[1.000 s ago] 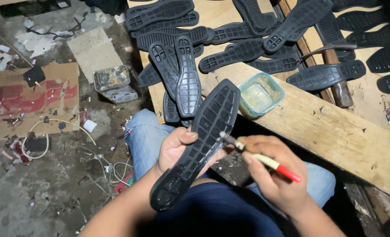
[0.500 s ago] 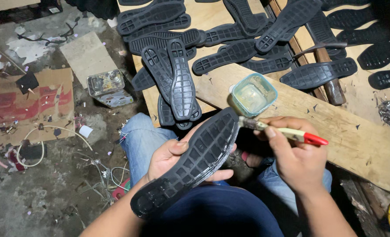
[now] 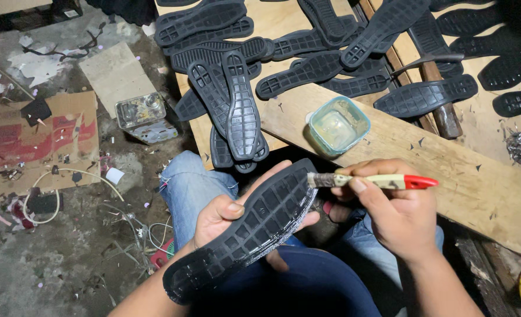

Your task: The person sits on the floor and applies a white adhesive to the bottom of black shoe soles using a small brush. They repeatedly dip the brush into a container of glue and spread it across the textured surface of each sole, then place the treated soles on a wooden board.

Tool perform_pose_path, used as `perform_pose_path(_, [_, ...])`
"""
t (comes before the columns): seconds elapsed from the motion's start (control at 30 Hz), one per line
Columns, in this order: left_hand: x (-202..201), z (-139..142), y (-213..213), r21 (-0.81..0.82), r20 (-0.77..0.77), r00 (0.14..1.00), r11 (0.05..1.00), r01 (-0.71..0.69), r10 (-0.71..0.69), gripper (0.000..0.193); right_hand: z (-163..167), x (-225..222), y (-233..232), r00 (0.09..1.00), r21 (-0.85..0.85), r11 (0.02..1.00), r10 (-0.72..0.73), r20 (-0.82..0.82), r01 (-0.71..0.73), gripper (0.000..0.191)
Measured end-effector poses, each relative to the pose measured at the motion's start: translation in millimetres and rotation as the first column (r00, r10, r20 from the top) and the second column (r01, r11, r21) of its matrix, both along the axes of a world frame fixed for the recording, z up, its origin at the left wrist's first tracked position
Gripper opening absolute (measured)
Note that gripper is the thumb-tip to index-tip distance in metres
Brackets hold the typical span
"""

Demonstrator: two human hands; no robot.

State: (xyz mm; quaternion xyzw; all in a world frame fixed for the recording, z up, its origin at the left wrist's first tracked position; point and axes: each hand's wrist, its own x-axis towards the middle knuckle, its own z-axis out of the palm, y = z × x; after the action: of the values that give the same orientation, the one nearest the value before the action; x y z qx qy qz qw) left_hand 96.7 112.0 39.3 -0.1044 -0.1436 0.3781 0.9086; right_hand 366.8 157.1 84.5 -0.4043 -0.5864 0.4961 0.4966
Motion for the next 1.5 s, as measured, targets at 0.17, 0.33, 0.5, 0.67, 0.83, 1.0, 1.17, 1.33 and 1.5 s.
perform_pose_path(0.17, [2,9,1,-0.145,-0.026,0.999,0.989,-0.039,0.036,0.101,5,5,1,1.000,0.102,0.995,0.012,-0.003,-0.011,0.015])
perform_pose_path(0.33, [3,15,1,0.006,-0.046,0.999,1.000,0.001,-0.001,0.094,4,17,7,0.968,-0.088,0.970,0.214,-0.134,-0.226,0.021])
perform_pose_path(0.5, [1,11,-3,-0.021,-0.139,0.990,0.999,0.031,-0.033,0.101,-1,21,24,0.968,-0.114,0.968,0.208,-0.137,-0.224,0.024])
perform_pose_path(0.67, [-3,6,-3,0.011,-0.166,0.985,0.998,0.056,-0.054,0.100,4,21,17,0.954,-0.062,0.974,0.200,-0.223,-0.218,0.023])
perform_pose_path(0.83, [0,3,-5,-0.066,-0.124,0.992,0.998,0.014,-0.023,0.104,-2,15,20,0.978,-0.044,0.978,0.204,-0.041,-0.206,0.021])
perform_pose_path(1.0, [-8,-4,-3,0.090,-0.034,0.999,0.996,-0.003,0.006,0.090,-6,19,39,0.963,0.081,0.995,-0.073,0.258,0.054,0.016])
perform_pose_path(1.17, [-2,-14,-3,0.102,-0.114,0.979,0.982,-0.160,0.172,0.076,-31,13,90,0.690,0.409,0.908,-0.239,0.683,-0.090,0.015])
perform_pose_path(1.33, [-5,-21,-6,0.139,-0.285,0.924,0.965,-0.223,0.255,0.071,-71,8,116,0.545,0.514,0.836,-0.345,0.764,-0.192,0.019])
perform_pose_path(1.5, [-7,-24,-4,0.143,-0.256,0.929,0.961,-0.236,0.266,0.064,-73,11,123,0.510,0.496,0.839,-0.334,0.793,-0.222,0.022])
